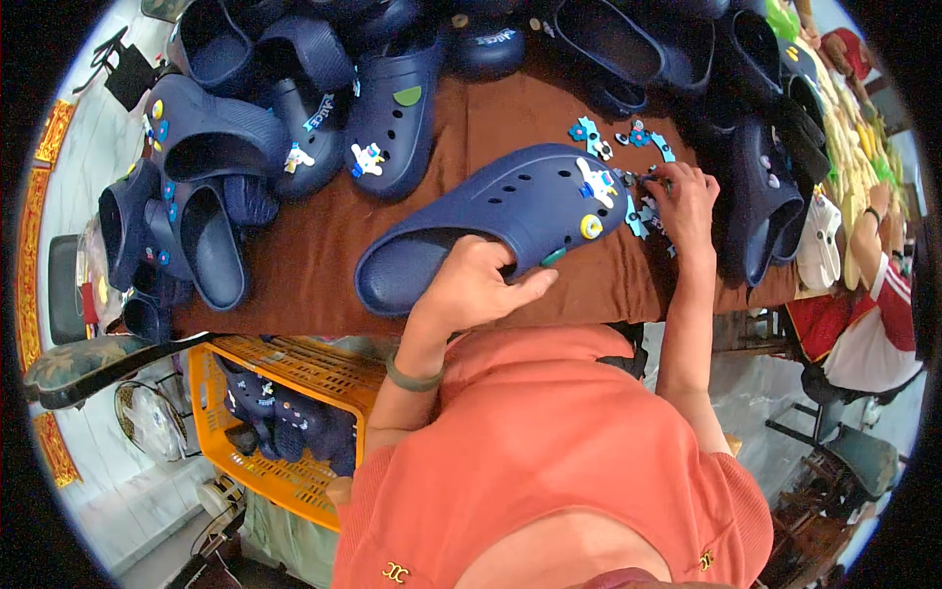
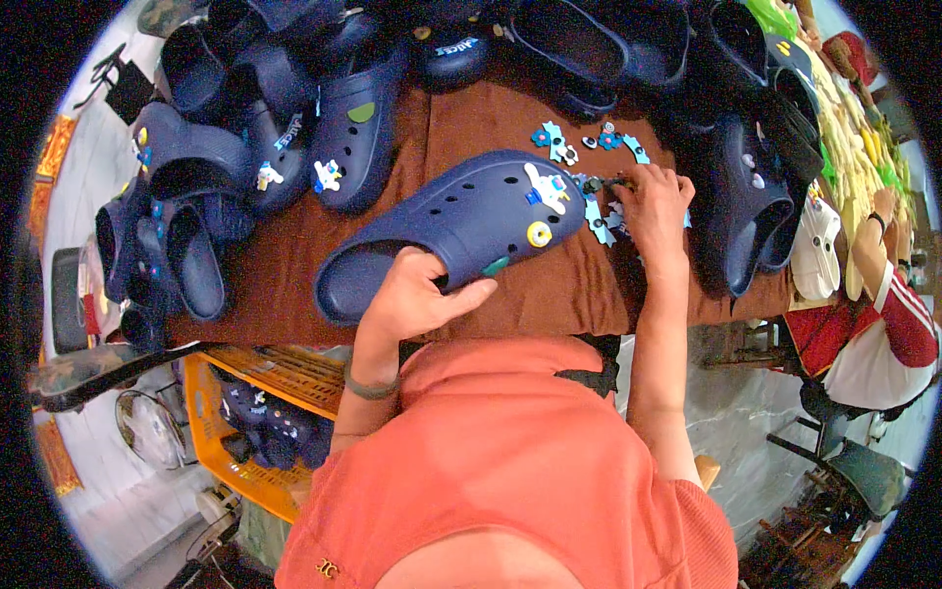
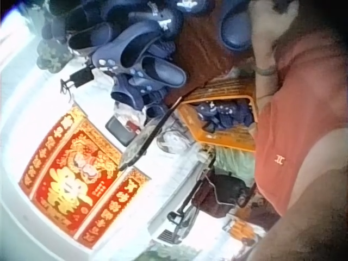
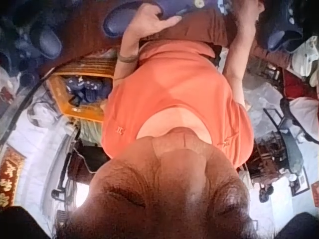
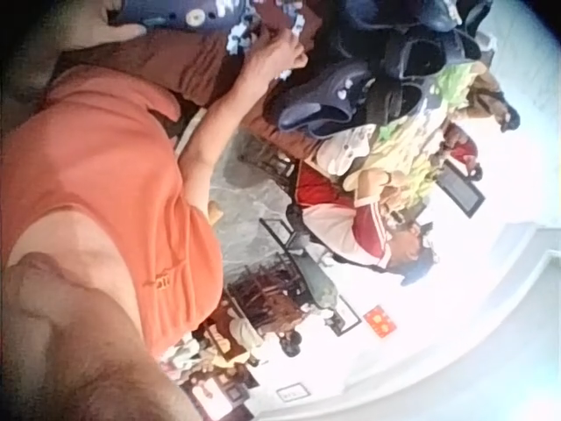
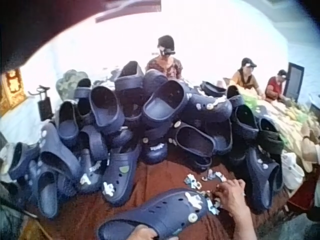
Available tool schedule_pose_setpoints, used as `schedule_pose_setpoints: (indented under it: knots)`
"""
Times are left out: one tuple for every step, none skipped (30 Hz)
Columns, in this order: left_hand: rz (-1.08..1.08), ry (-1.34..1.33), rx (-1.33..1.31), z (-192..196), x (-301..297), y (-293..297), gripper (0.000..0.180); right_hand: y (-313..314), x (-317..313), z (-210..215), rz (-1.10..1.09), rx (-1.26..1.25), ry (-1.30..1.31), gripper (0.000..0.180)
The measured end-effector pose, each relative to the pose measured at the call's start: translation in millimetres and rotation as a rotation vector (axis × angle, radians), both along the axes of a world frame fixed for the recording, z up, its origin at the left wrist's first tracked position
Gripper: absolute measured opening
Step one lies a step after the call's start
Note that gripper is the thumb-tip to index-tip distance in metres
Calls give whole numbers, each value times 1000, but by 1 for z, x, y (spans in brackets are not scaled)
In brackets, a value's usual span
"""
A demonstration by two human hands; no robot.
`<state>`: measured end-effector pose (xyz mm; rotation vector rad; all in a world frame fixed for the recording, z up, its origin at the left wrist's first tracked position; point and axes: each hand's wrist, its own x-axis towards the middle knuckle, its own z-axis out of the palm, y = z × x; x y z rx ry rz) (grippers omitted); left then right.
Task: Attaching decorative charms into the holes of clog-style shoes.
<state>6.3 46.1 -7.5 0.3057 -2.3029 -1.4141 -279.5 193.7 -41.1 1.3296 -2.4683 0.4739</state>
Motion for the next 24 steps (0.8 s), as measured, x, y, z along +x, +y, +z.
schedule_pose_setpoints:
  knots:
    - [8, 3, 3, 0, 0, 3, 23, 0, 3, 4, 8, 3, 3, 17]
    - [19, 67, 27, 0, -2, 8, 24, 0, 6, 9, 21, -134, -159, 18]
    - [29, 130, 50, 1, -2, 11, 25, 0, 12, 15, 32, -271, -324, 19]
    - [3, 99, 63, 2, 0, 12, 27, -6, 28, 33, 37, -347, -474, 18]
    - [12, 98, 65, 2, 1, 13, 27, -9, 37, 42, 45, -342, -476, 18]
    - [17, 115, 41, 3, 1, 16, 27, -9, 46, 50, 175, -380, -491, 16]
    - [21, 129, 16, 3, 1, 17, 28, -11, 56, 57, 305, -419, -507, 14]
    - [25, 128, 18, 1, 1, 19, 28, -14, 69, 66, 344, -394, -484, 9]
    - [36, 160, -20, -1, 0, 20, 28, -20, 76, 68, 401, -424, -446, 11]
    - [46, 193, -57, -2, -1, 20, 28, -27, 82, 69, 469, -423, -378, 14]
    - [47, 193, -56, -2, -1, 21, 28, -33, 88, 70, 536, -422, -308, 17]
    - [56, 189, -58, -1, 0, 21, 26, -38, 91, 69, 539, -419, -309, 17]
    - [64, 184, -60, -1, 0, 22, 25, -43, 94, 69, 577, -393, -262, 18]
    - [68, 184, -58, 0, 0, 22, 25, -47, 95, 68, 614, -367, -215, 20]
    - [50, 169, -30, 2, 1, 22, 24, -51, 96, 68, 618, -364, -216, 20]
    - [32, 153, -1, 2, 1, 21, 22, -55, 97, 67, 649, -342, -140, 21]
    - [36, 153, 1, 0, 2, 20, 22, -56, 97, 67, 679, -320, -64, 21]
    - [16, 117, -20, -4, 3, 19, 29, -57, 98, 64, 709, -324, -44, 21]
    - [-4, 82, -41, -7, 4, 18, 36, -56, 99, 64, 714, -320, -44, 21]
    - [1, 83, -38, -7, 3, 18, 36, -55, 100, 65, 709, -279, -21, 22]
    - [23, 165, -69, -6, 0, 18, 25, -54, 100, 65, 702, -238, 2, 22]
    - [46, 248, -101, -7, -1, 18, 17, -54, 101, 67, 707, -235, 0, 22]
    - [51, 248, -98, -8, -1, 18, 17, -55, 102, 70, 703, -208, 11, 21]
    - [48, 241, -112, -10, -1, 17, 17, -55, 103, 73, 694, -181, 23, 21]
